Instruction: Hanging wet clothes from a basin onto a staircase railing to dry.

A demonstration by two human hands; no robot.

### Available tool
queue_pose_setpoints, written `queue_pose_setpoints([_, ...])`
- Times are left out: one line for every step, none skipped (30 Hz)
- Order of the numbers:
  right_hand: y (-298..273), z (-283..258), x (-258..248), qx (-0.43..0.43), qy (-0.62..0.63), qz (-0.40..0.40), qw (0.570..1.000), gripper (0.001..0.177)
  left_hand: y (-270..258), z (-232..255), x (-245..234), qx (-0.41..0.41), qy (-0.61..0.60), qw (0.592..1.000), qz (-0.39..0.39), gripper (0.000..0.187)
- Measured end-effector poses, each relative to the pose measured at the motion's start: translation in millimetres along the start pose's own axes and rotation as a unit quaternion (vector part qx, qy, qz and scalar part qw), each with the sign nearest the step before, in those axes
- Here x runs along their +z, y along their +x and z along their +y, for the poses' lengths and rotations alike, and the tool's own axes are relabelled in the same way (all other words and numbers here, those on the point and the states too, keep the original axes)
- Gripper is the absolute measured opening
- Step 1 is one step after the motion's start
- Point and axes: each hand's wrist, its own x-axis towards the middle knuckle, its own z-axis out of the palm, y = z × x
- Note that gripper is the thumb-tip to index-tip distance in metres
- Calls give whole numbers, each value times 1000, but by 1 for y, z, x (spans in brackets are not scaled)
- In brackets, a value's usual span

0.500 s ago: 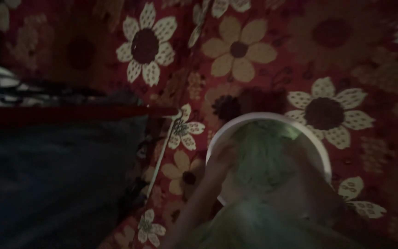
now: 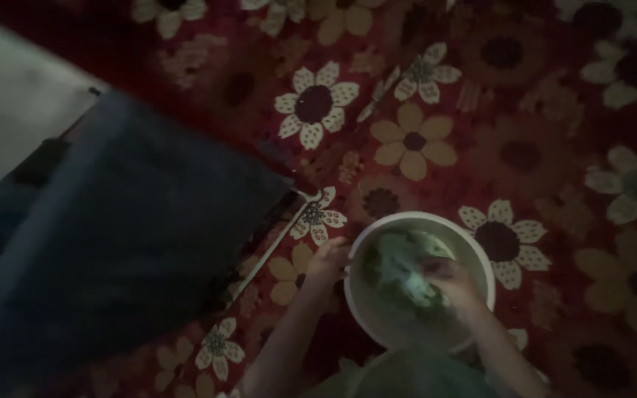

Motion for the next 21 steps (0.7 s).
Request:
queue_pose_setpoints([-22, -34, 27, 0, 44, -26, 999, 8, -12, 10, 3, 1, -5, 1000, 4, 51])
queue_pose_setpoints([-41, -74, 55, -2, 37, -36, 999, 8, -12, 13, 0, 11, -13, 1000, 10, 51])
queue_pose_setpoints([-62, -111, 83, -2, -10, -64, 998, 6, -12, 16, -4, 39, 2, 999, 7, 47])
queue_pose_setpoints([-83, -151, 110, -5, -61, -92, 994, 6, -11, 20, -7, 72, 16, 997, 3, 47])
queue_pose_setpoints([-94, -172, 124, -12, -71, -103, 992, 6, -30, 28, 0, 85, 7, 996, 8, 47])
queue_pose_setpoints([-103, -193, 141, -31, 18, -156, 987, 4, -48, 40, 4, 124, 58, 991, -5, 51])
queue_pose_setpoints([-114, -214, 158, -46, 108, -209, 971, 4, -67, 52, 8, 163, 110, 980, -15, 57])
queue_pose_setpoints([-128, -243, 185, -54, 98, -225, 968, 4, -92, 70, 13, 181, 105, 978, -6, 57])
queue_pose_setpoints([-144, -270, 213, -68, 155, -263, 950, 6, -118, 86, 18, 267, 176, 947, -17, 64])
queue_pose_setpoints([-165, -291, 242, -73, 212, -300, 927, 8, -149, 97, 21, 341, 246, 907, -22, 70])
queue_pose_setpoints([-180, -309, 269, -72, 204, -316, 924, 8, -169, 107, 21, 352, 242, 904, -7, 70])
queue_pose_setpoints([-197, -324, 297, -70, 231, -368, 898, 8, -190, 114, 20, 444, 278, 852, 25, 76])
queue_pose_setpoints([-215, -338, 325, -66, 257, -418, 869, 8, -212, 121, 19, 528, 313, 787, 56, 83])
queue_pose_setpoints([-236, -352, 356, -63, 249, -432, 865, 8, -220, 130, 9, 535, 311, 783, 70, 83])
queue_pose_setpoints([-256, -364, 387, -71, 238, -463, 851, 13, -228, 139, -1, 571, 284, 765, 91, 82])
queue_pose_setpoints([-279, -375, 417, -74, 226, -494, 836, 18, -237, 145, -11, 603, 256, 747, 115, 82])
queue_pose_setpoints([-288, -387, 440, -66, 217, -507, 832, 18, -238, 150, -29, 607, 251, 742, 131, 82])
queue_pose_setpoints([-297, -396, 462, -114, 118, -509, 845, 18, -238, 152, -48, 575, 122, 804, 93, 66])
queue_pose_setpoints([-305, -404, 485, -162, 18, -506, 847, 21, -238, 154, -68, 532, -12, 845, 51, 50])
queue_pose_setpoints([-311, -413, 500, -157, 13, -519, 840, 21, -278, 162, -82, 539, -16, 840, 65, 50])
queue_pose_setpoints([-315, -421, 516, -170, -3, -491, 855, 23, -318, 169, -94, 516, 38, 841, 160, 42])
